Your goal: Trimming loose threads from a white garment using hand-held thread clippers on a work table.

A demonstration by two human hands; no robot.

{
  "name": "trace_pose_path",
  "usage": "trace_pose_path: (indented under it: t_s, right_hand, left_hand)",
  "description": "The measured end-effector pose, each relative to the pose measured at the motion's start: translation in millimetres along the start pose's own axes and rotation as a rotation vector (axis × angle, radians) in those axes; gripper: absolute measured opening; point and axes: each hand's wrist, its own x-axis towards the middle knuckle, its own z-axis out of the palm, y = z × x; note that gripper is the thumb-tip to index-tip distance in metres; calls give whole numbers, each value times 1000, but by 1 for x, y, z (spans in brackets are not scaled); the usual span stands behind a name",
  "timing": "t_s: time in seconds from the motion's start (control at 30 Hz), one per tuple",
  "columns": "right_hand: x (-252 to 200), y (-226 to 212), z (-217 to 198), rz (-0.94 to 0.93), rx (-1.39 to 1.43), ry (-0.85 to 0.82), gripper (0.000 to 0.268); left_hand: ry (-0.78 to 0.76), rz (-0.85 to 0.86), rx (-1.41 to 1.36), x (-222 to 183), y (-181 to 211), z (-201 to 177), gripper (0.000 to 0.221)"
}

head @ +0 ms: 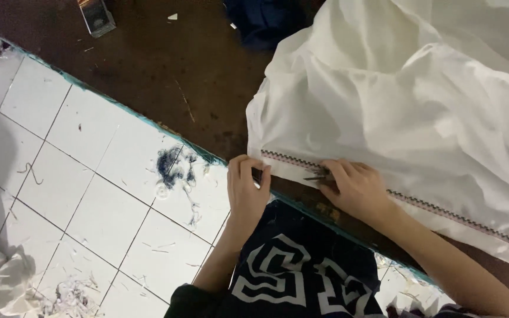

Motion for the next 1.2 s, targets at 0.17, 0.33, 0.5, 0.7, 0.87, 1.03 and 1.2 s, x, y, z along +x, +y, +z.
trace_pose_path:
  t_s: [0.17,0.33,0.5,0.7,0.87,1.03,1.2]
  right_hand:
    - [7,-8,-10,55,9,20,44]
    - [6,-11,-11,97,-8,-27,42]
    - [4,-12,-9,132,3,-44,42]
    - [8,-13,-18,145,-10,-74,44]
    - [10,-16,-20,158,5,-99,44]
    - [12,-15,-21,159,11,-80,38]
    - [17,-18,-24,187,58,-97,40]
  left_hand:
    - [64,-34,48,-11,-8,0,18]
    - [143,39,194,-9,2,1,17]
    - [137,67,275,-7,5,0,13]
    - [134,98,194,-3,-6,2,18]
    - [134,80,192,-1,3,-1,21]
    - [106,104,214,-2,1,9,11]
    - [55,-25,97,5,1,-2,10]
